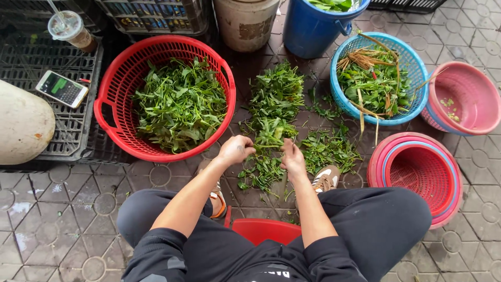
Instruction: Sorting and cleaning leafy green vegetables into different baskets
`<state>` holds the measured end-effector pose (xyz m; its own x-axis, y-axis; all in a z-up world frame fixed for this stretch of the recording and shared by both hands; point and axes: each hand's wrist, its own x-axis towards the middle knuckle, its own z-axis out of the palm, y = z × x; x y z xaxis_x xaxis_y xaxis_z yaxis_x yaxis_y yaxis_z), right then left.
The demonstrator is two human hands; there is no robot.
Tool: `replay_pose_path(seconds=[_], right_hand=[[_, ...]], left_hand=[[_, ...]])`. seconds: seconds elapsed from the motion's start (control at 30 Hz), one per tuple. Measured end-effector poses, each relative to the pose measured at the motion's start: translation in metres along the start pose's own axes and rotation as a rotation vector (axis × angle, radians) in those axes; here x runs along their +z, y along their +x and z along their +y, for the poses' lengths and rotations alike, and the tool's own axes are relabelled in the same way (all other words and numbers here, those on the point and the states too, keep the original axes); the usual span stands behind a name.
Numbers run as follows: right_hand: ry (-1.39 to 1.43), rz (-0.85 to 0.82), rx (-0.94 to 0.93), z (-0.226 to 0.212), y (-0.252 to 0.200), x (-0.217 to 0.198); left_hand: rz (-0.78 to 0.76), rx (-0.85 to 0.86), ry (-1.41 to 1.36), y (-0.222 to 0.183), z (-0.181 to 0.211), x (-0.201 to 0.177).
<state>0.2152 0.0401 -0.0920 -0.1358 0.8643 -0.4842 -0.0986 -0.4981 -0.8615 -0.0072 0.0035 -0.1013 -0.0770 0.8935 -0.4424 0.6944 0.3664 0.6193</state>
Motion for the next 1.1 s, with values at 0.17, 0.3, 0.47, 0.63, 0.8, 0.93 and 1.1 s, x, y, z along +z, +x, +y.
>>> replay_pose_path(seconds=[0.17,0.3,0.47,0.63,0.8,0.93,1.1], right_hand=[[-0.191,-0.011,0.175,-0.020,-0.016,-0.001],[0.020,-0.348,0.163,-0.040,-0.030,0.010],[0.143,-0.505,0.097,-0.014,-0.027,0.019],[0.193,-0.457,0.019,0.006,-0.016,0.017],[0.313,-0.290,-0.008,-0.034,-0.033,0.027],[0.653,0.014,0.070,-0.027,0.005,-0.018],[0.336,0.326,0.107,0.106,0.067,-0.099]], left_hand=[[0.084,-0.044,-0.038,-0.018,0.016,-0.032],[0.097,0.011,-0.110,-0.015,0.013,-0.034],[0.011,0.121,-0.145,-0.022,0.025,-0.032],[-0.046,0.131,-0.448,-0.003,-0.008,-0.007],[-0.077,0.074,-0.549,-0.016,0.015,-0.019],[0.024,0.160,-0.410,-0.043,0.045,-0.048],[0.589,0.218,0.101,-0.085,0.038,-0.154]])
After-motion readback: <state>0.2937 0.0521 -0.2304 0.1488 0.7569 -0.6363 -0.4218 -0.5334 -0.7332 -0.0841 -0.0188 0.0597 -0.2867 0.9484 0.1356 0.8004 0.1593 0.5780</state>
